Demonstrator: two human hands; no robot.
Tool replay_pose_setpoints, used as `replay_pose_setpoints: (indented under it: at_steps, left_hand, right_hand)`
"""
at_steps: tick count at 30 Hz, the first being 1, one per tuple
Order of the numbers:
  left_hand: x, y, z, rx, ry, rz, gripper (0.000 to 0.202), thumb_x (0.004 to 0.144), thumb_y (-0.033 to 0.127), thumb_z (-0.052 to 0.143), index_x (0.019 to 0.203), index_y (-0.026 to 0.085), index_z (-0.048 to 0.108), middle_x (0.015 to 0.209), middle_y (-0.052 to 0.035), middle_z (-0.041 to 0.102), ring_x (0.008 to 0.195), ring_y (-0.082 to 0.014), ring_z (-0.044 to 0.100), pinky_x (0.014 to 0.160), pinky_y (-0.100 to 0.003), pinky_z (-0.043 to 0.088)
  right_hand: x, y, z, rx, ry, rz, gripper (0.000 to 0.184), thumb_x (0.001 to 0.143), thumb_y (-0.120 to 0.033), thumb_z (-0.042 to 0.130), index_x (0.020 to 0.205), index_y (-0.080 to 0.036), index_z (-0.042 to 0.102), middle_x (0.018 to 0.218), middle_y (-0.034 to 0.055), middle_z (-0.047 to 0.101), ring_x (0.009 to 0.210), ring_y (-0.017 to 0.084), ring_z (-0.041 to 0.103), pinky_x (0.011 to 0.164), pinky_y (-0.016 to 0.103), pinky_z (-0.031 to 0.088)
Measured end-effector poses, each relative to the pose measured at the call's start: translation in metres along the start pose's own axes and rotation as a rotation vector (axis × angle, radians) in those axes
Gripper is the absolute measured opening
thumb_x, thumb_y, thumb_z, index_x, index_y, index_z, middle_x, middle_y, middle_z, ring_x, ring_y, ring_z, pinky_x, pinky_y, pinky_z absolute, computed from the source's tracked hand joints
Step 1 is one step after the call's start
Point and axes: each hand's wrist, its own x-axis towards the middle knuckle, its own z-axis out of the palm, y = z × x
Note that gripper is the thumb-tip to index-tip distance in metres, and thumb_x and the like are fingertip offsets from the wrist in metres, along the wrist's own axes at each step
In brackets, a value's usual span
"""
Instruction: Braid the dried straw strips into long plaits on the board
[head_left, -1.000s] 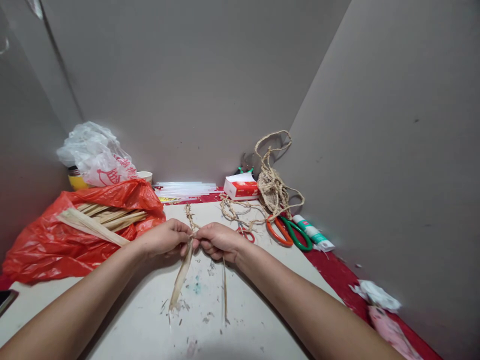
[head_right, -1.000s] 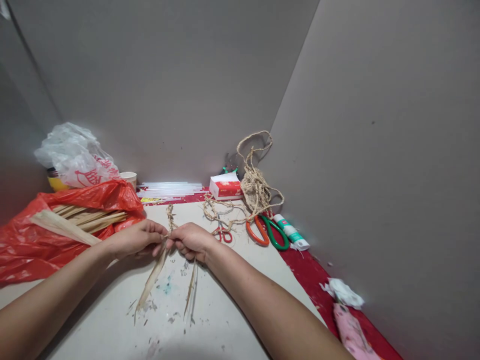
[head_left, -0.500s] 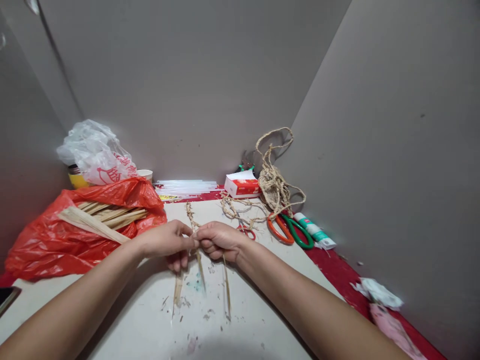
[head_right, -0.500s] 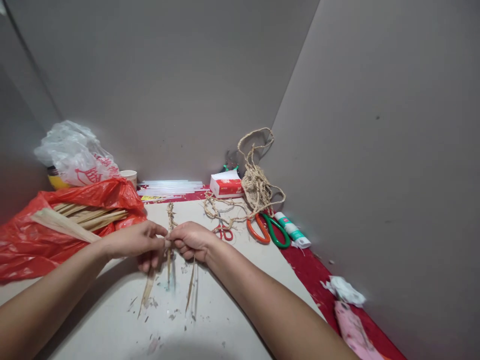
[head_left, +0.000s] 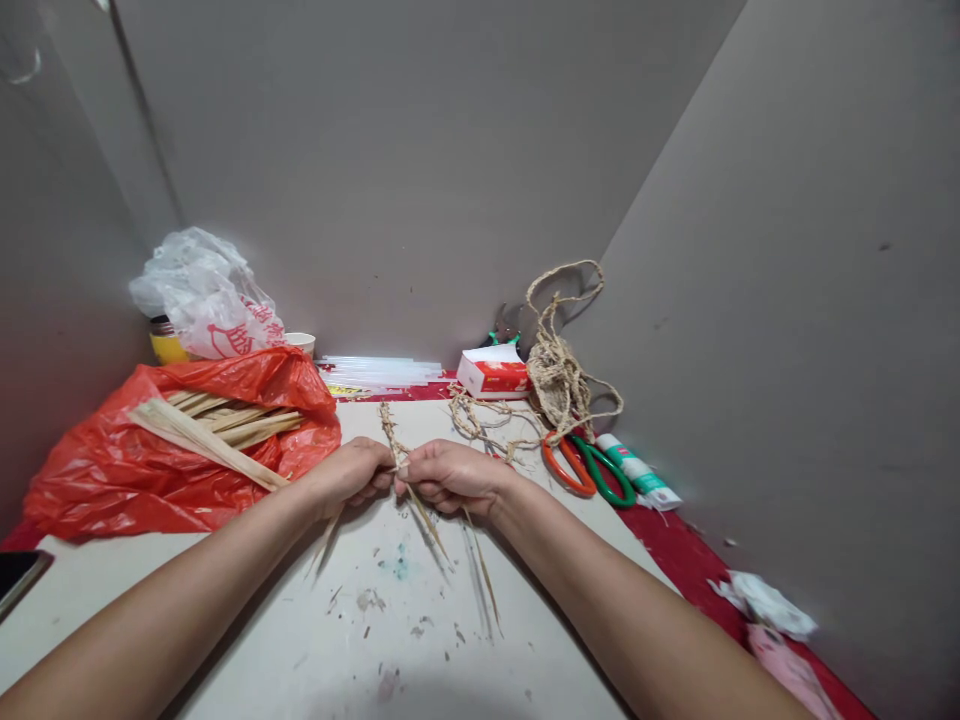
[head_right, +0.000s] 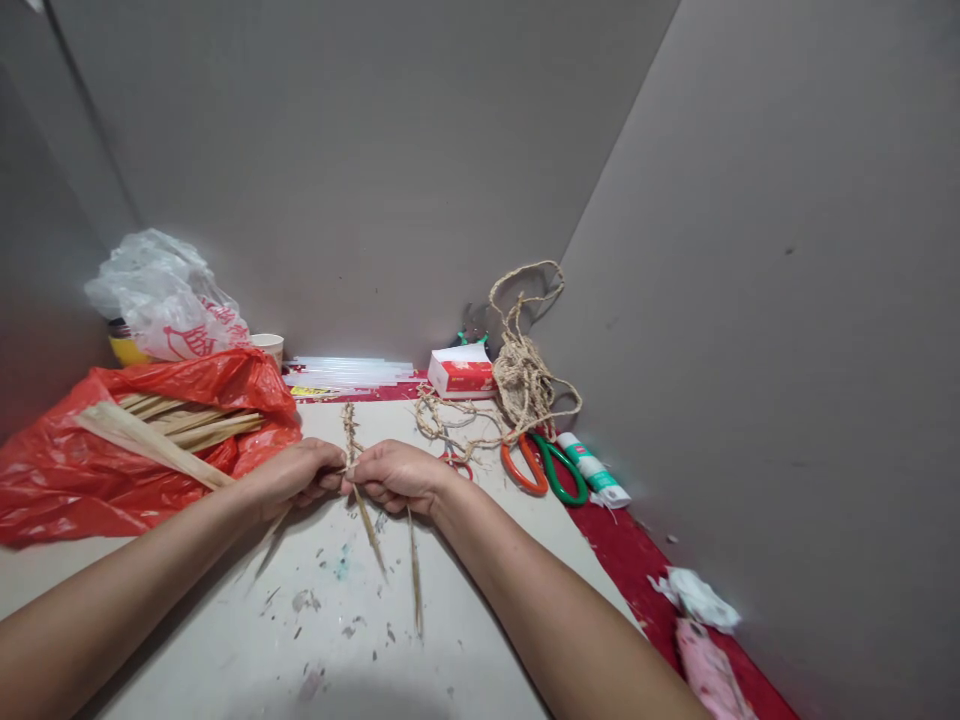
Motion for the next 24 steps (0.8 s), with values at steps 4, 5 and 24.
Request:
replay_pose_setpoints:
  at_steps: [4,5,24]
  left_hand:
    - [0.0,0.002,-0.005,0.059,-0.017,-0.027,0.017,0.063,0.026,0.046,0.049,0.017,0.043,0.042,0.0069,0.031,0.033,-0.0034,0.019,0.034,-0.021,0.008]
    - [0.0,0.002,-0.006,0.066,-0.027,-0.03,0.017,0.063,0.026,0.047,0.049,0.017,0.043,0.041,0.007,0.032,0.032,-0.0032,0.019,0.034,-0.021,0.008]
    - [0.003,-0.007,-0.006,0.111,-0.081,0.017,0.02,0.067,0.033,0.056,0.059,0.015,0.052,0.043,0.0078,0.037,0.031,-0.0024,0.023,0.033,-0.021,0.011]
  right_hand:
    - [-0.002,-0.001,0.0,-0.144,0.021,0.0,0.014,0.073,-0.023,0.053,0.072,-0.011,0.061,0.038,-0.0109,0.029,0.03,0.002,0.016,0.029,0.017,0.012]
    - [-0.002,-0.001,0.0,-0.179,0.036,0.001,0.015,0.074,-0.023,0.053,0.072,-0.011,0.061,0.037,-0.0108,0.029,0.03,0.003,0.017,0.03,0.017,0.012]
    - [-0.017,-0.014,0.008,-0.685,0.212,-0.056,0.019,0.075,-0.022,0.049,0.062,-0.013,0.059,0.043,-0.0055,0.042,0.036,0.004,0.032,0.036,0.017,0.024]
